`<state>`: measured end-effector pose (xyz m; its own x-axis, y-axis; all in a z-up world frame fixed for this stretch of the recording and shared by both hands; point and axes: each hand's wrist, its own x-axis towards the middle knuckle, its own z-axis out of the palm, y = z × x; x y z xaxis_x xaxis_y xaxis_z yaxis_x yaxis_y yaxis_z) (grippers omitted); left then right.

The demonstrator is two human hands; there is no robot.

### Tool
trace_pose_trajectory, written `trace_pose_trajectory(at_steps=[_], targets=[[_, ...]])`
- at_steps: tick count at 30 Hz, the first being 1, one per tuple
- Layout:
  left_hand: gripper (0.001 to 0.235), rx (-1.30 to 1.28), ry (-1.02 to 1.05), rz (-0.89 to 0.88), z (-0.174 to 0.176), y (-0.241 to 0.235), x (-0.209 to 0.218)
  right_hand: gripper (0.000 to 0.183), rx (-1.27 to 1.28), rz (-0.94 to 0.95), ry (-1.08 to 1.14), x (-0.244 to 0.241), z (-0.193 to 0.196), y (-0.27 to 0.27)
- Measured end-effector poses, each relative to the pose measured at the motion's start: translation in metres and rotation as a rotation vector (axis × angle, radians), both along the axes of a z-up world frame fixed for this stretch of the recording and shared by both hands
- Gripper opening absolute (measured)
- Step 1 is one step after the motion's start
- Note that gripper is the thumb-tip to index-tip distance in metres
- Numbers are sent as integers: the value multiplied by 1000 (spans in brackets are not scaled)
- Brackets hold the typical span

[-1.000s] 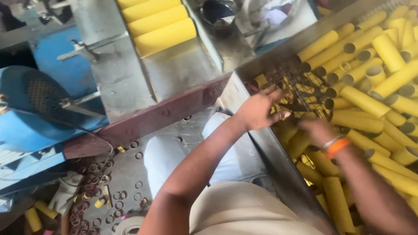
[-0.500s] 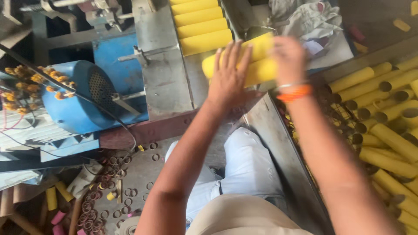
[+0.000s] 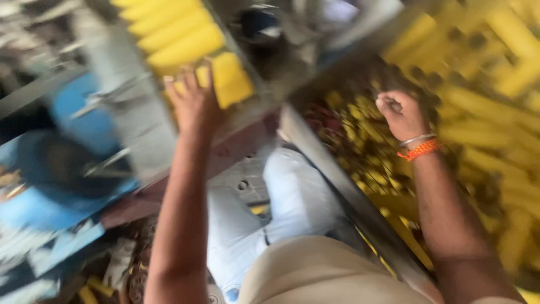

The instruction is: The person repeatedly picks yellow cylindrical objects from a conveyor belt and places them into a wire basket. The hands move quickly to transfer the items one by one from the belt to the basket.

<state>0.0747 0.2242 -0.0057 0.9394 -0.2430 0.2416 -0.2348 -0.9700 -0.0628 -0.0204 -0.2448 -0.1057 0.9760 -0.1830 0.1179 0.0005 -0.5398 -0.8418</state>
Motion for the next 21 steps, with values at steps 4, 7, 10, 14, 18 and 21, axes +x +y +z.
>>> trace_pose_trajectory(at_steps=[4, 7, 10, 14, 18, 21], targets=[[84, -376, -130, -286, 13, -71, -41, 21, -193, -335, 271, -102, -72, -97], [76, -583, 55, -502, 18, -136, -63, 27, -264, -362, 449, -154, -92, -117], [81, -572, 168, -605, 14, -188, -78, 50, -237, -272, 350, -159, -96, -102], [66, -345, 446, -490, 4, -205, -81, 92, -793, -47, 385, -131, -105, -64], [55, -388, 353, -533, 1, -198, -83, 82, -698, -135, 719, -110, -126, -57], [53, -376, 387, -518, 3, -198, -80, 40, -506, -370, 468, -118, -138, -93]])
